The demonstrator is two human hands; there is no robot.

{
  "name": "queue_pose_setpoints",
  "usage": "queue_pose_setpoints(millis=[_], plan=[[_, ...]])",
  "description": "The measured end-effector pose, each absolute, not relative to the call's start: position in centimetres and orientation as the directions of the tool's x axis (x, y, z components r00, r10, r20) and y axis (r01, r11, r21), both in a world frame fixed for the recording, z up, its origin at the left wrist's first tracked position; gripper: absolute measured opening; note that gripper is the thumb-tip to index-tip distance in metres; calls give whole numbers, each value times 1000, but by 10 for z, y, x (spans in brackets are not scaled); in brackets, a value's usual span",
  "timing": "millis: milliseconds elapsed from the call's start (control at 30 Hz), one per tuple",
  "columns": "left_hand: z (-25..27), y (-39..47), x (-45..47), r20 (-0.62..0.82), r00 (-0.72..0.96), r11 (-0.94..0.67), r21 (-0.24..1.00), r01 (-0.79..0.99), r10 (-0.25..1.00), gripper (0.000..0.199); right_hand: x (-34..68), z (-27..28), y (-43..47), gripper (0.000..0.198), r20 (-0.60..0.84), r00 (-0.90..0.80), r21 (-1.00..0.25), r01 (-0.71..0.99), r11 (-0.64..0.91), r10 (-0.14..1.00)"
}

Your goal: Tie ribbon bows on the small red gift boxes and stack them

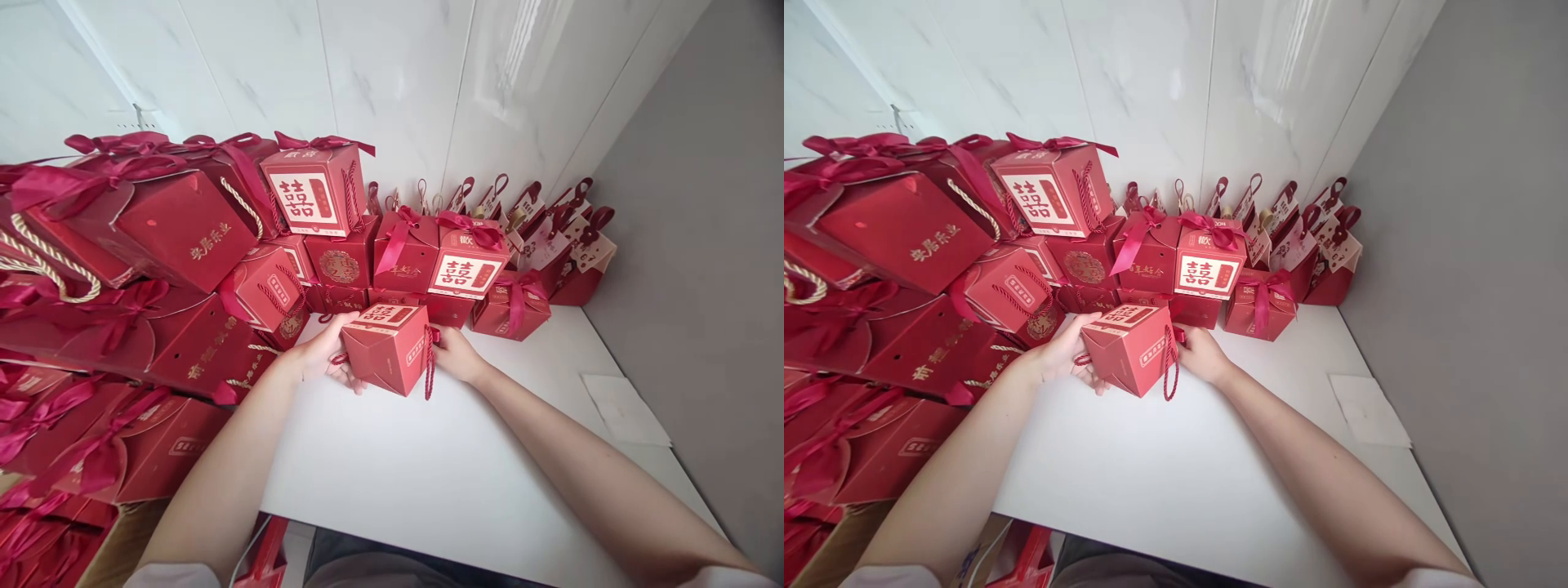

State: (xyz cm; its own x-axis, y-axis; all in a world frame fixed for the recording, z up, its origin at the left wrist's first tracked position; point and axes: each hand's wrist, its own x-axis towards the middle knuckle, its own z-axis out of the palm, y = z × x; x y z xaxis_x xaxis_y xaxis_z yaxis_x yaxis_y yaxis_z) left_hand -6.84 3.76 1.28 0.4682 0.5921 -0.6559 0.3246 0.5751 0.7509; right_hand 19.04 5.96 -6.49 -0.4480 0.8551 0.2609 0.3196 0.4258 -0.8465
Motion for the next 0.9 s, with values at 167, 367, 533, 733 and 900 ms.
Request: queue_pose_setpoints(millis=[167, 367, 533, 733, 900], plan=[[14, 40, -69, -666, 543, 552, 739, 386, 512, 95, 190, -65, 60, 16, 256, -453, -839, 334, 429, 854], [11, 41, -70, -642, 581, 529, 758, 381, 500, 94, 191, -65, 60, 16, 257, -455, -834, 342, 434, 853], [12, 40, -70, -642, 575, 522, 760, 388, 507, 91, 190, -65, 60, 15, 264, -457, -831, 339, 441, 849], [12, 40, -71, -622, 599, 506, 775, 378, 505, 88, 191, -64, 60, 15, 269, -456, -827, 342, 446, 849], [17, 37, -69, -583, 613, 462, 807, 367, 532, 91, 191, -64, 60, 19, 271, -458, -828, 338, 447, 847]])
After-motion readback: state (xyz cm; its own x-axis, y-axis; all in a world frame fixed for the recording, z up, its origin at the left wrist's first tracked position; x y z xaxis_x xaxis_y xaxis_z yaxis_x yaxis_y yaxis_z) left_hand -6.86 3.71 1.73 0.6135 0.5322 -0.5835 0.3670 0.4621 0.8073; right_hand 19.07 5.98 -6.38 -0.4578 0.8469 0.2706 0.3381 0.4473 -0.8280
